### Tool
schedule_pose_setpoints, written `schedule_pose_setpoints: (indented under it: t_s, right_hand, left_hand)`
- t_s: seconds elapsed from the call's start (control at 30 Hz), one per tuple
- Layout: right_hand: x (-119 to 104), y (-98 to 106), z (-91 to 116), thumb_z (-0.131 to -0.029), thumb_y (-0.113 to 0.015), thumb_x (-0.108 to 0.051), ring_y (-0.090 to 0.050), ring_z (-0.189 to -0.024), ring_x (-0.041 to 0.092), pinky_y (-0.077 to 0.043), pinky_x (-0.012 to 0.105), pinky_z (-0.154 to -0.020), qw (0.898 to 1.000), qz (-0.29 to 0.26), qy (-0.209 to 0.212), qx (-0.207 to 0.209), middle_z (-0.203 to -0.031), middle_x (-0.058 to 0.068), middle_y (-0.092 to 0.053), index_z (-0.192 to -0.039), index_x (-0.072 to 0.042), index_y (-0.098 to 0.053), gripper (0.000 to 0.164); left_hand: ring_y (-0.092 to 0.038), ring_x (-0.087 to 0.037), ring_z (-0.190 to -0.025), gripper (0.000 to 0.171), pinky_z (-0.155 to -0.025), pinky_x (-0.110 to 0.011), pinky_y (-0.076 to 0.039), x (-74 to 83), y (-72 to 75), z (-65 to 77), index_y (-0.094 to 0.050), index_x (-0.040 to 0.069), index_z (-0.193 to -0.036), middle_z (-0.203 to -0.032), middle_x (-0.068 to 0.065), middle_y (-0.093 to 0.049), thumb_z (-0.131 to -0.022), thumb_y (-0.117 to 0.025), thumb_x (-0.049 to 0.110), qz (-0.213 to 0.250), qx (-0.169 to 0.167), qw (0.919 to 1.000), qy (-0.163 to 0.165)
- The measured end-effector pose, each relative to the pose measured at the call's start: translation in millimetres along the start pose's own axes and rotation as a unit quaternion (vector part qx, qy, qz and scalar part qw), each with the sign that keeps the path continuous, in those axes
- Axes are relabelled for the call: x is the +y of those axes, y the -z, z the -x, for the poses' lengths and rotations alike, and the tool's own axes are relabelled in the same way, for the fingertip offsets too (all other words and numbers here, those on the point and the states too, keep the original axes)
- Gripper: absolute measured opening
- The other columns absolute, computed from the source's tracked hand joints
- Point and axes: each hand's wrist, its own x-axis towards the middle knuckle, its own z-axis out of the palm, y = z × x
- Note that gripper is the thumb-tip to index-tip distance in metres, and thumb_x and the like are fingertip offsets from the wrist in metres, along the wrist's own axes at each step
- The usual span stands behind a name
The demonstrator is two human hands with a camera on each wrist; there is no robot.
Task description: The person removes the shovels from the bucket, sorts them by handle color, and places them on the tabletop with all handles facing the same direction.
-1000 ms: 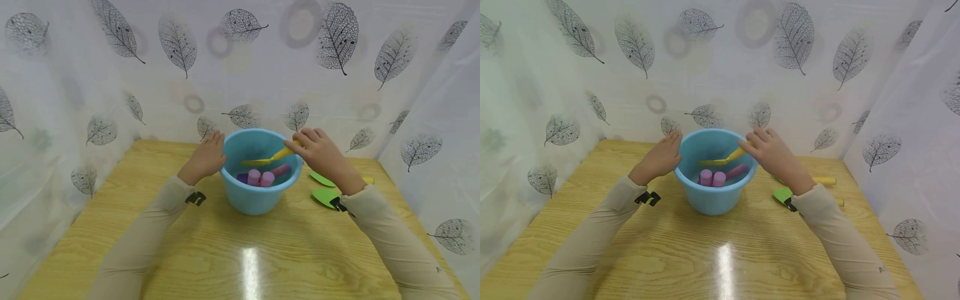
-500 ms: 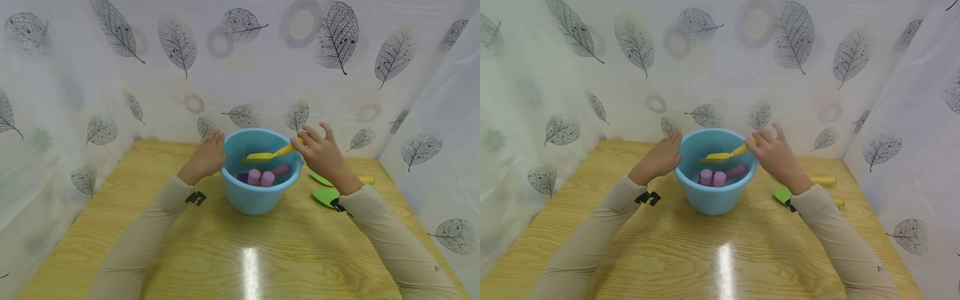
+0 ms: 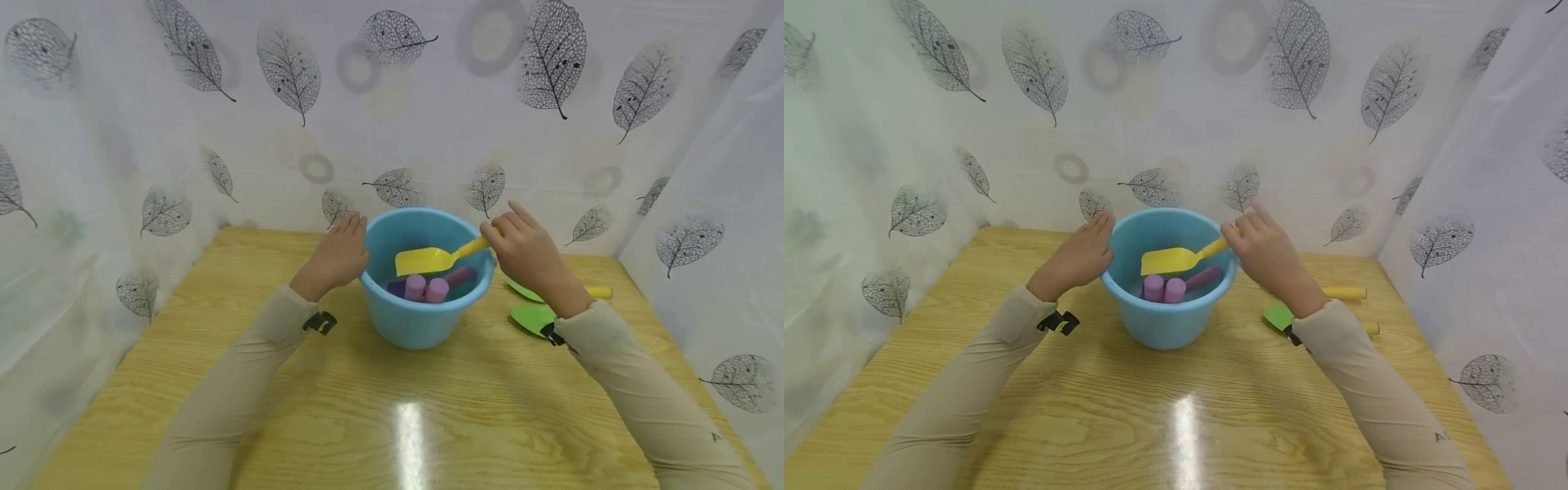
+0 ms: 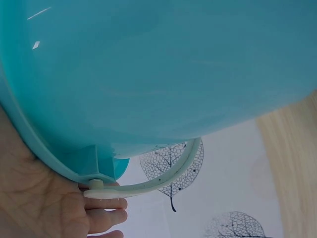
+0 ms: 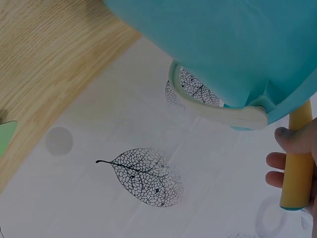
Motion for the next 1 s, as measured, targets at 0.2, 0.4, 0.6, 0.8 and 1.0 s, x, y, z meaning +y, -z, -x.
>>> schedule_pose_setpoints:
  t_s: [0.2, 0.4, 0.6, 0.8, 1.0]
  right_hand:
    - [0, 2, 3, -0.084, -0.06, 0.001, -0.057, -0.072, 0.034, -0.048, 0.041, -0.071, 1.0, -0.008, -0.012, -0.017, -0.077, 0.019, -0.061, -0.087, 0.003, -0.054, 0.007]
    - [3, 3, 11, -0.086, -0.058, -0.002, -0.052, -0.072, 0.032, -0.041, 0.04, -0.067, 0.999, 0.003, -0.019, -0.045, -0.078, 0.018, -0.057, -0.093, 0.0, -0.055, 0.008]
    - [5, 4, 20, -0.086, -0.057, -0.001, -0.05, -0.072, 0.033, -0.042, 0.043, -0.068, 0.996, -0.001, -0.048, -0.07, -0.078, 0.018, -0.054, -0.097, -0.006, -0.055, 0.012]
    - [8, 7, 25, -0.083, -0.067, -0.021, -0.051, -0.071, 0.035, -0.043, 0.047, -0.067, 0.995, 0.009, -0.062, -0.076, -0.077, 0.018, -0.052, -0.1, -0.009, -0.053, 0.025]
    - [10, 10, 30, -0.094, -0.048, -0.036, -0.048, -0.068, 0.034, -0.041, 0.046, -0.063, 0.995, 0.011, -0.071, -0.064, -0.077, 0.017, -0.051, -0.097, -0.012, -0.051, 0.024]
  left_hand:
    - [0.0, -0.033, -0.147, 0.063, -0.121, -0.044, -0.005, 1.2, 1.8, 1.1, -0.003, -0.004, -0.149, -0.158, -0.02, 0.0, -0.097, -0.027, 0.022, 0.002, 0.001, 1.0, 0.001]
    - [-0.001, -0.033, -0.147, 0.063, -0.121, -0.043, -0.005, 1.3, 2.0, 2.0, -0.004, -0.005, -0.149, -0.158, -0.021, -0.002, -0.097, -0.028, 0.022, 0.001, 0.003, 1.0, 0.0]
    - [0.0, -0.033, -0.147, 0.063, -0.121, -0.045, -0.007, 0.5, 1.0, 2.3, -0.005, -0.005, -0.149, -0.157, -0.022, -0.002, -0.097, -0.028, 0.022, 0.0, 0.006, 1.0, -0.004]
    - [0.0, -0.033, -0.147, 0.063, -0.12, -0.045, -0.007, 0.4, 1.2, 3.0, -0.005, -0.005, -0.148, -0.157, -0.022, -0.001, -0.096, -0.028, 0.021, 0.004, 0.006, 1.0, -0.006]
    - [0.0, -0.034, -0.147, 0.063, -0.12, -0.046, -0.007, 0.7, 1.3, 3.1, -0.005, -0.006, -0.148, -0.157, -0.023, -0.003, -0.096, -0.028, 0.02, -0.002, 0.008, 0.9999, -0.008]
